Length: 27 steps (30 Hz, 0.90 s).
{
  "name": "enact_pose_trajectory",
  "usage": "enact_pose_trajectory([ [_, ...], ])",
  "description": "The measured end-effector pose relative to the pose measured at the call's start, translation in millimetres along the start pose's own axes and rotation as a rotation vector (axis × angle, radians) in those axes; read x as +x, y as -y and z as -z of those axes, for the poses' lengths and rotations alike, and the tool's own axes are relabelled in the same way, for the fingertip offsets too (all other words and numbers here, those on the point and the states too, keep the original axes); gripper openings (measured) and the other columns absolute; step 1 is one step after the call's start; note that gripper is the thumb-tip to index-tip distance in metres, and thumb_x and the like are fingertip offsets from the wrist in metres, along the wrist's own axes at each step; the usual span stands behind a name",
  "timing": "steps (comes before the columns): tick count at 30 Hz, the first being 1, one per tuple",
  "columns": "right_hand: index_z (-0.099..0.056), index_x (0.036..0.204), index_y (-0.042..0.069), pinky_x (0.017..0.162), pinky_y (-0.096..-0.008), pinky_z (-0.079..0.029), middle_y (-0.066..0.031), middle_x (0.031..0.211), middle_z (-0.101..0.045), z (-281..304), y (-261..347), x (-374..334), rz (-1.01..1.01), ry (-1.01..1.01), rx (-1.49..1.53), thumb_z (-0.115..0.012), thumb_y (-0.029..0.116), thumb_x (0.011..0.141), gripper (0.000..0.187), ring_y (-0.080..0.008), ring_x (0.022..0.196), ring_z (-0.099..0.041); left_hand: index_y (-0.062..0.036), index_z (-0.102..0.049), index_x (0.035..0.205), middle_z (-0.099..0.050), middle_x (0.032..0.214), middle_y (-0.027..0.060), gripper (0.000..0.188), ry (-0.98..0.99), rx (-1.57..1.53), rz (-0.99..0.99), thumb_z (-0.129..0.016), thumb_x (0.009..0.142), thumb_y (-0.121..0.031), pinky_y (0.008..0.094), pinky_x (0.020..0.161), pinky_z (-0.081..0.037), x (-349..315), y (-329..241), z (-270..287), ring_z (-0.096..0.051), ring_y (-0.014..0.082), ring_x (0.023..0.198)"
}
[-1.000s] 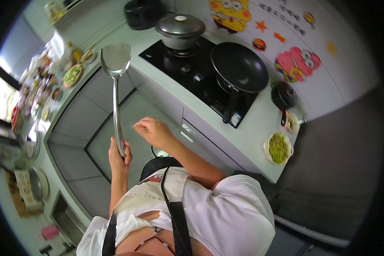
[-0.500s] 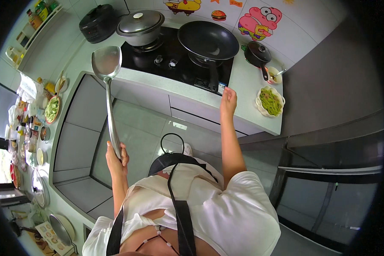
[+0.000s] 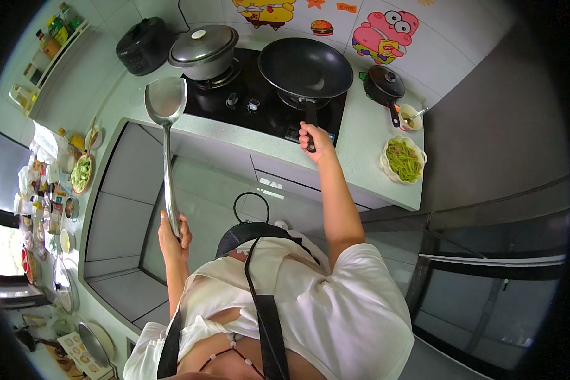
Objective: The person prepares a meal in a kitchen by handling a wok, a spatula, and various bowls of ingredients. They move lids and containers on the counter and handle a small pan.
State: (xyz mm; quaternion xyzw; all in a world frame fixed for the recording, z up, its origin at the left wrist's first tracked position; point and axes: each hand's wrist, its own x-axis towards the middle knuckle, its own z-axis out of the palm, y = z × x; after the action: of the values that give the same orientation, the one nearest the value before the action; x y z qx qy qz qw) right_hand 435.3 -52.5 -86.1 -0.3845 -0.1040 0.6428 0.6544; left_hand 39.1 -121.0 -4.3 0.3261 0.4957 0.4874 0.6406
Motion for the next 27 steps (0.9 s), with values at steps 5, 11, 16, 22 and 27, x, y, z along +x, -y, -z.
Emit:
enact_pose_trajectory([
  [5, -0.047, 0.091, 0.007, 0.04, -0.019, -0.032, 0.0016, 0.062, -0.045, -18.0, -13.4, 4.2, 0.079, -0.058, -0.047, -0.059, 0.012, 0.076, 0.019, -0.0066, 0.049, -0.041, 0.0006, -0.052, 0.073, -0.037, 0.045, 0.0006, 0.052, -0.011, -0.001, 0.006, -0.032, 0.09, -0.044, 0.0211, 0.03, -0.018, 15.6, -3.1, -22.6, -0.024, 0.0072, 0.03],
  [11, -0.05, 0.087, 0.006, 0.04, -0.0219, -0.036, -0.0017, 0.062, -0.048, -26.6, -15.7, 1.2, 0.128, -0.111, -0.026, -0.057, 0.014, 0.077, 0.014, -0.009, 0.047, -0.044, -0.0002, -0.052, 0.073, -0.038, 0.047, 0.001, 0.05, 0.063, -0.005, 0.014, -0.031, 0.091, -0.043, 0.0212, 0.031, -0.019, 43.8, -3.6, -62.6, -0.025, 0.0074, 0.031],
  [16, -0.052, 0.082, 0.008, 0.046, -0.0252, -0.042, -0.003, 0.068, -0.054, -23.5, -15.8, -0.3, 0.087, -0.107, -0.171, -0.059, 0.03, 0.079, 0.024, -0.0116, 0.054, -0.052, -0.0011, -0.052, 0.074, -0.038, 0.047, 0.0015, 0.048, 0.125, -0.002, 0.076, -0.031, 0.091, -0.041, 0.0215, 0.031, -0.019, 66.4, 4.7, -96.4, -0.024, 0.008, 0.031],
  [22, -0.048, 0.109, 0.006, 0.075, -0.0294, -0.047, -0.0061, 0.094, -0.056, 6.5, 5.4, -40.3, 0.045, -0.049, -0.411, -0.044, 0.042, 0.087, 0.042, -0.015, 0.084, -0.056, -0.0013, -0.051, 0.074, -0.038, 0.047, 0.0015, 0.048, 0.285, 0.036, 0.102, -0.031, 0.091, -0.042, 0.0216, 0.031, -0.018, 83.8, 14.4, -140.9, -0.023, 0.0081, 0.031],
  [27, -0.054, 0.106, 0.009, 0.07, -0.0246, -0.044, -0.0015, 0.088, -0.056, 33.8, 15.5, -81.8, 0.137, -0.264, -0.319, -0.048, 0.033, 0.087, 0.03, -0.0102, 0.079, -0.055, -0.0006, -0.052, 0.076, -0.036, 0.045, 0.001, 0.051, 0.424, 0.074, 0.16, -0.03, 0.09, -0.045, 0.0216, 0.031, -0.017, 95.2, 20.6, -161.3, -0.022, 0.0077, 0.031],
])
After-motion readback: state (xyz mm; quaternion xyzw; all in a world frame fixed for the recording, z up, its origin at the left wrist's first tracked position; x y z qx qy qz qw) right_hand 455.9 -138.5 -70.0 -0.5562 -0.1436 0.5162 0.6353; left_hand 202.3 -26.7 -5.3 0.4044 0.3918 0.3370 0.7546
